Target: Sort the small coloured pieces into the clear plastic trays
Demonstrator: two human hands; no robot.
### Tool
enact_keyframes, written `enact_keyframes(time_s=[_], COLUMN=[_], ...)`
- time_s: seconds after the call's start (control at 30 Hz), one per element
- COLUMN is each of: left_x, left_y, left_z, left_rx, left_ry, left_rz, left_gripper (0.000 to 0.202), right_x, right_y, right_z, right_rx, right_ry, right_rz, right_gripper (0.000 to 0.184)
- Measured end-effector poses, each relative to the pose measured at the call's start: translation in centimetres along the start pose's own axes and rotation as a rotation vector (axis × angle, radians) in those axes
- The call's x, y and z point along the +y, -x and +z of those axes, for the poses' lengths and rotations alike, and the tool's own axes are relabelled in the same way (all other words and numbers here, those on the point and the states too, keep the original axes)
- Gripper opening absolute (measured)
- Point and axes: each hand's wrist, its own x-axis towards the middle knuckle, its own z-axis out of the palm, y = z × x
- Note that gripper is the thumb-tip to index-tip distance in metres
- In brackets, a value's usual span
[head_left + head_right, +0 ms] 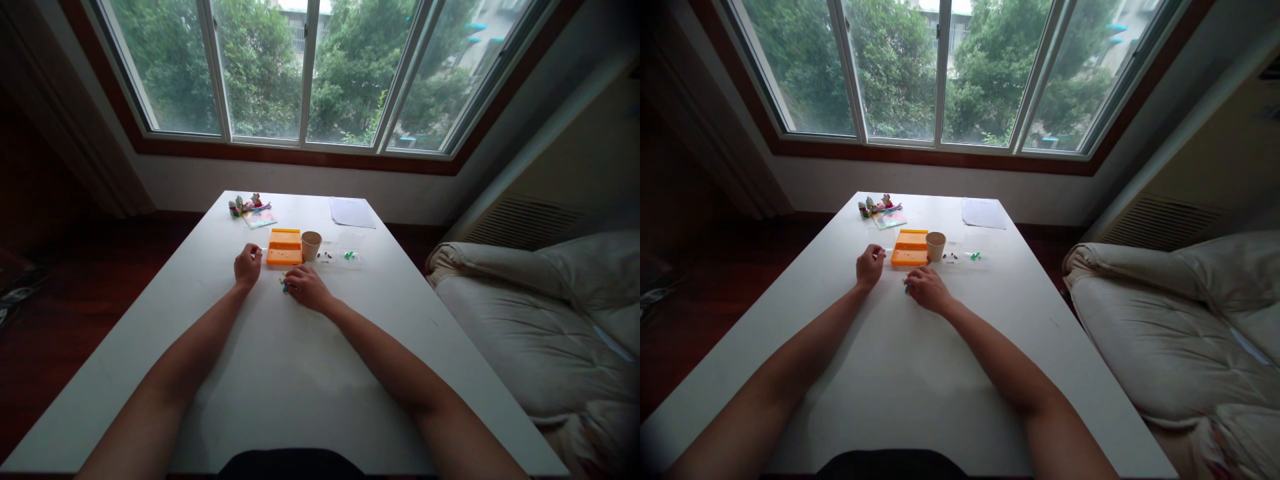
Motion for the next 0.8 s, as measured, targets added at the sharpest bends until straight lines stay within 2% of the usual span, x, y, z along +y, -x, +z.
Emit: enact_keyframes(time_s=[0.27,0.57,0.8], left_x=[-2.5,-3.4,-3.9], left_y=[-1.6,-2.2,-2.3], left_z=[-0.3,-0.4,-0.1], left_rx=[0.112,0.096,0.070], left_ry=[0.002,0.021,0.041], left_rz=[-0.169,-0.281,-0.281], left_gripper=[0.017,0.018,0.019], right_x=[-1.0,-0.6,-0.6], right_y=[0.5,0.6,0.4], right_z=[1.5,1.4,1.3], right_rx=[-0.145,-0.133,-0.138], right_ry=[0.102,0.082,0.119], right_rz=[-0.049,-0.074,-0.107], right_gripper=[0.034,0.024,0.022])
